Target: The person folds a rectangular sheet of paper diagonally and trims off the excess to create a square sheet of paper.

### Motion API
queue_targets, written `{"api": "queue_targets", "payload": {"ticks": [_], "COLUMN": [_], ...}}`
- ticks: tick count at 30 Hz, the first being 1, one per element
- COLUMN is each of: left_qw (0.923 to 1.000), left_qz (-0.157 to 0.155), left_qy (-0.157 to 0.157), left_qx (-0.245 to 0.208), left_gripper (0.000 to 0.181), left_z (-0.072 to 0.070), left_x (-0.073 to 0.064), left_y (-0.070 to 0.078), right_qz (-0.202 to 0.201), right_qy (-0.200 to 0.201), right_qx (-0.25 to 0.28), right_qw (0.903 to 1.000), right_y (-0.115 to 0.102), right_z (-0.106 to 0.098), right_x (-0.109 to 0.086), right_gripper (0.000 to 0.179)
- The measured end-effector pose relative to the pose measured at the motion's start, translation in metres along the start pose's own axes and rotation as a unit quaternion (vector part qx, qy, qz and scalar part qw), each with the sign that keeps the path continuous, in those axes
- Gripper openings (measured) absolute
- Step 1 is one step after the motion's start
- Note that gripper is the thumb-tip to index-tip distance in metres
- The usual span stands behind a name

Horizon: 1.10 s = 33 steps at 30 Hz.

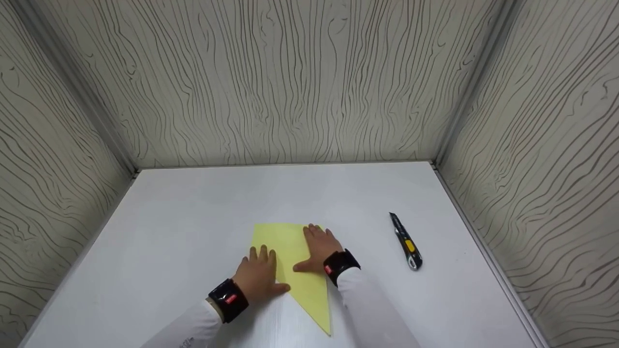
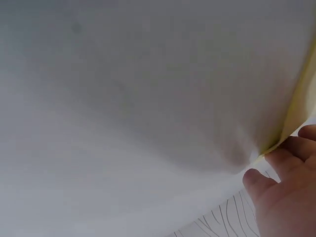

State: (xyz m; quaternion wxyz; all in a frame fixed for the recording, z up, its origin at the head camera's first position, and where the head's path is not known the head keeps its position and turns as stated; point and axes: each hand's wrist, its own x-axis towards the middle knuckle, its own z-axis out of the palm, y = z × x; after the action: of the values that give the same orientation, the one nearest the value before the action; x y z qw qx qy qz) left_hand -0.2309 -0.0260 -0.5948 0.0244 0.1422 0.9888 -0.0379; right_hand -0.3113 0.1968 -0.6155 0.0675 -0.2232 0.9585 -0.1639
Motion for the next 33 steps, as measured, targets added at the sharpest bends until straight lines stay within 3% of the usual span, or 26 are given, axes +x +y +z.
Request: {"api": "queue_targets", "payload": {"ticks": [4,10,14,16,19,23,25,27,29,33], "left_qw": [0.9999,0.9996,0.997,0.9922,0.9788,0.957,0.9418,0.9146,0.8779,0.7957], "left_qz": [0.002,0.001,-0.004,-0.013,-0.031,-0.053,-0.061,-0.068,-0.073,-0.094], "left_qy": [0.011,0.023,0.062,0.096,0.144,0.154,0.135,0.111,0.085,0.022], "left_qx": [-0.004,-0.017,-0.046,-0.078,-0.142,-0.24,-0.302,-0.383,-0.466,-0.598], "left_gripper": [0.112,0.111,0.103,0.092,0.074,0.07,0.078,0.09,0.1,0.107], "left_z": [0.002,0.003,0.009,0.012,0.011,0.007,0.004,0.0,-0.004,-0.012], "left_x": [0.0,0.0,0.003,0.005,0.01,0.018,0.022,0.023,0.024,0.023], "left_y": [0.0,-0.002,-0.004,-0.008,-0.016,-0.032,-0.04,-0.048,-0.055,-0.064], "right_qz": [0.002,0.015,0.002,-0.005,-0.012,-0.006,0.0,0.001,0.0,-0.003], "right_qy": [-0.001,0.021,0.039,0.042,0.046,0.049,0.046,0.041,0.036,0.035], "right_qx": [0.029,0.092,0.115,0.131,0.163,0.21,0.24,0.27,0.293,0.321], "right_qw": [0.9996,0.9955,0.9926,0.9905,0.9855,0.9764,0.9697,0.9619,0.9553,0.9464], "right_y": [-0.006,-0.02,-0.024,-0.024,-0.022,-0.016,-0.013,-0.011,-0.01,-0.009], "right_z": [-0.007,-0.023,-0.027,-0.028,-0.031,-0.035,-0.038,-0.041,-0.044,-0.049], "right_x": [-0.003,-0.004,-0.006,-0.007,-0.01,-0.014,-0.017,-0.019,-0.021,-0.025], "right_gripper": [0.112,0.087,0.071,0.065,0.06,0.061,0.062,0.063,0.063,0.064]}}
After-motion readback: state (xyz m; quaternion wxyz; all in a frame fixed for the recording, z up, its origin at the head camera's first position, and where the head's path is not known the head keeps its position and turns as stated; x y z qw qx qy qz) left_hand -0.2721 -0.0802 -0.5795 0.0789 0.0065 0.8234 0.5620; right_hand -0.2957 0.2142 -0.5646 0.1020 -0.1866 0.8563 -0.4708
